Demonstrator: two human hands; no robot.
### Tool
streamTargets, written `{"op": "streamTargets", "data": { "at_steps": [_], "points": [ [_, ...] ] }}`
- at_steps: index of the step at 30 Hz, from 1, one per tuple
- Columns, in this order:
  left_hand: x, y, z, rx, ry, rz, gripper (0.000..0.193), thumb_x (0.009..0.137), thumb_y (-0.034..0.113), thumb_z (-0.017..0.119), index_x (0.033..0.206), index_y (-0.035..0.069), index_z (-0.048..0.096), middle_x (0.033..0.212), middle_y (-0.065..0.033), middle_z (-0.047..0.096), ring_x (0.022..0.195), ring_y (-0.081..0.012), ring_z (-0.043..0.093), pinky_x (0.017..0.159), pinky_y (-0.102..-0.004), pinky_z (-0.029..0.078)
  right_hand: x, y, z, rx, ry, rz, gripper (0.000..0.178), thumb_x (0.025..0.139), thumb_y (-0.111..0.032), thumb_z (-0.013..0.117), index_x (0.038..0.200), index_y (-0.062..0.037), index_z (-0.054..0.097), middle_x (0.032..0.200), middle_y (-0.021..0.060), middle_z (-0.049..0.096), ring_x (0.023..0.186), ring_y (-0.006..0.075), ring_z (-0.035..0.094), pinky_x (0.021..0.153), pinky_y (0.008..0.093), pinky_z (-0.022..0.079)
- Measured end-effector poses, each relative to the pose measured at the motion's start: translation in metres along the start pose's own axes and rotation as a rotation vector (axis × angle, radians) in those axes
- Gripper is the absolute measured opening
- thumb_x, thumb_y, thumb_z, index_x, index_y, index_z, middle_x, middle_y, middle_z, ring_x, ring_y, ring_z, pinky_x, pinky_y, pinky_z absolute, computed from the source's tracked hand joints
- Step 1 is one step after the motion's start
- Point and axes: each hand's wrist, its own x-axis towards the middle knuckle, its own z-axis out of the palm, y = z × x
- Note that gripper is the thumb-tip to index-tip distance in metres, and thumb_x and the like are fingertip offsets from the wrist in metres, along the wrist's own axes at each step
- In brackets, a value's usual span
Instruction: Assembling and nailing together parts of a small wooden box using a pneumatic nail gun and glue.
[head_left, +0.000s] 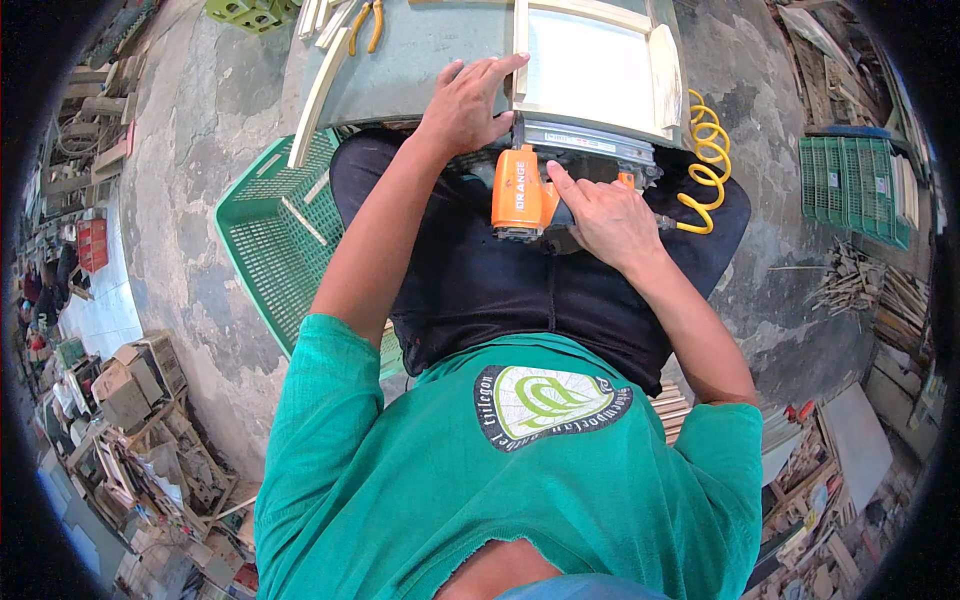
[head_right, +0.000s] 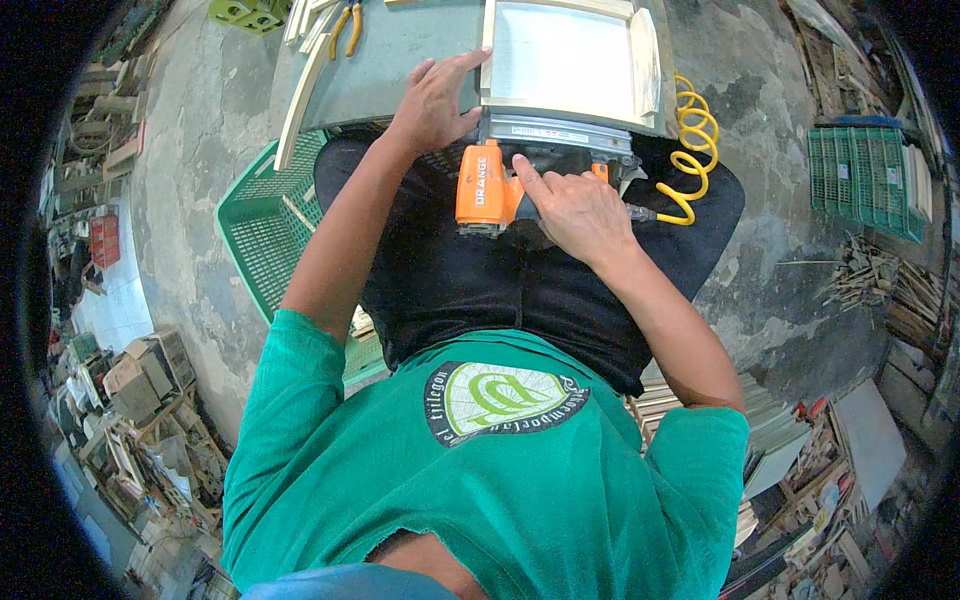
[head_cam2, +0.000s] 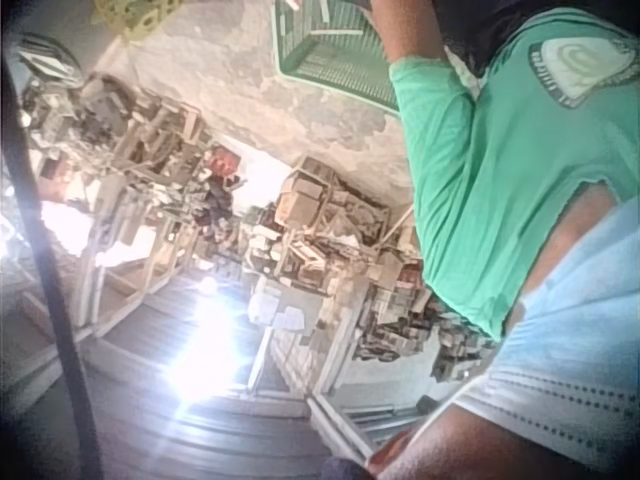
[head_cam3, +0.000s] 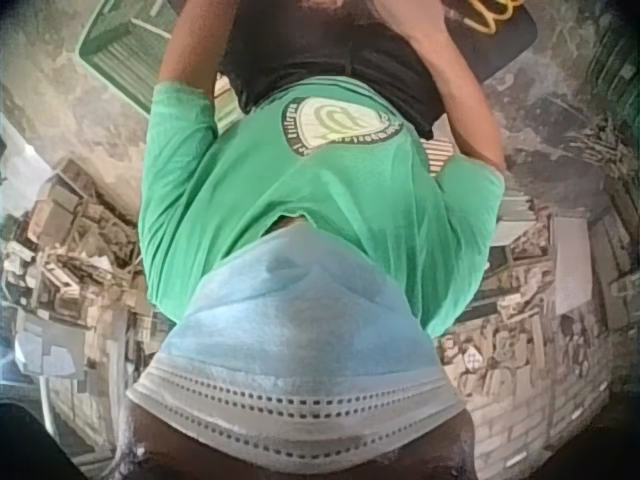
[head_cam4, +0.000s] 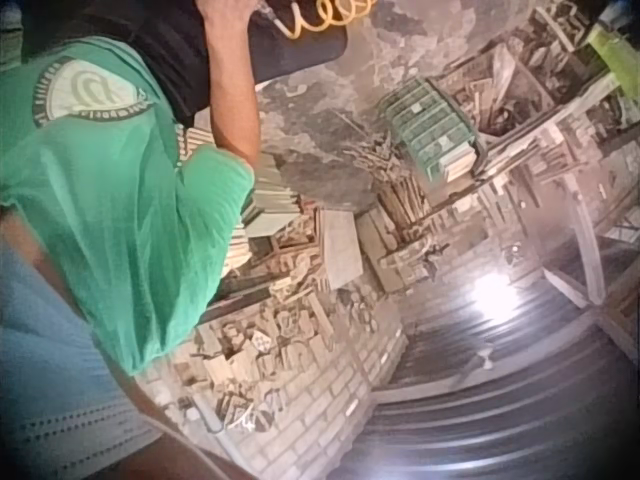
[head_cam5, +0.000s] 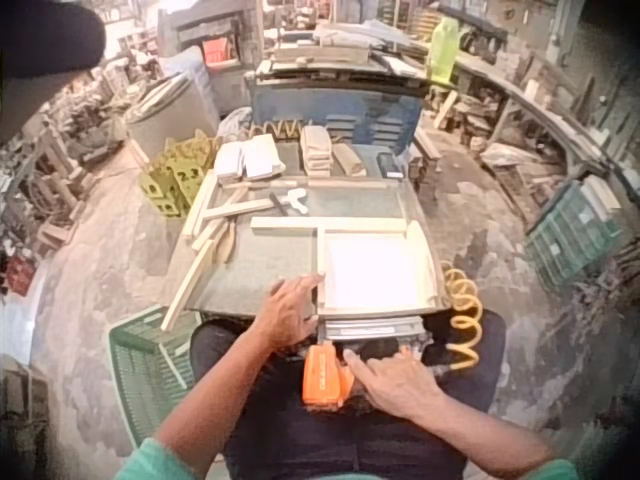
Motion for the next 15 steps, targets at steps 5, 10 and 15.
{"op": "streamTargets", "data": {
  "at_steps": [5, 10, 15],
  "points": [
    [0.001, 0.001, 0.0, 0.012, 0.009, 0.009, 0.087, 0.087, 0.025, 0.08, 0.161, 0.028, 0.036, 0.142, -0.0118, 0.061, 0.139, -0.0285, 0.056, 0.122, -0.0549, 0.029, -0.002, 0.003, 0.01, 0.012, -0.048, 0.041, 0.075, 0.08, -0.007, 0.072, 0.152, -0.0111, 0.052, 0.088, 0.0094, 0.07, 0.078, 0.0317, 0.072, 0.074, 0.0444, 0.059],
    [0.002, -0.004, 0.0, -0.027, -0.004, 0.016, 0.089, 0.085, 0.025, 0.081, 0.161, 0.028, 0.035, 0.141, -0.0112, 0.062, 0.139, -0.0288, 0.056, 0.123, -0.0548, 0.028, -0.004, 0.003, 0.006, 0.04, -0.024, 0.003, 0.073, 0.081, -0.006, 0.07, 0.152, -0.0108, 0.053, 0.084, 0.0087, 0.067, 0.074, 0.0311, 0.07, 0.071, 0.0441, 0.058],
    [0.001, 0.0, -0.001, -0.017, -0.013, -0.006, 0.089, 0.084, 0.025, 0.081, 0.161, 0.028, 0.036, 0.141, -0.0108, 0.062, 0.139, -0.0282, 0.056, 0.123, -0.0545, 0.029, -0.004, 0.007, 0.011, 0.014, 0.016, -0.016, 0.071, 0.082, -0.006, 0.068, 0.151, -0.0117, 0.055, 0.081, 0.008, 0.064, 0.071, 0.0298, 0.069, 0.069, 0.0433, 0.057]
  ]
}}
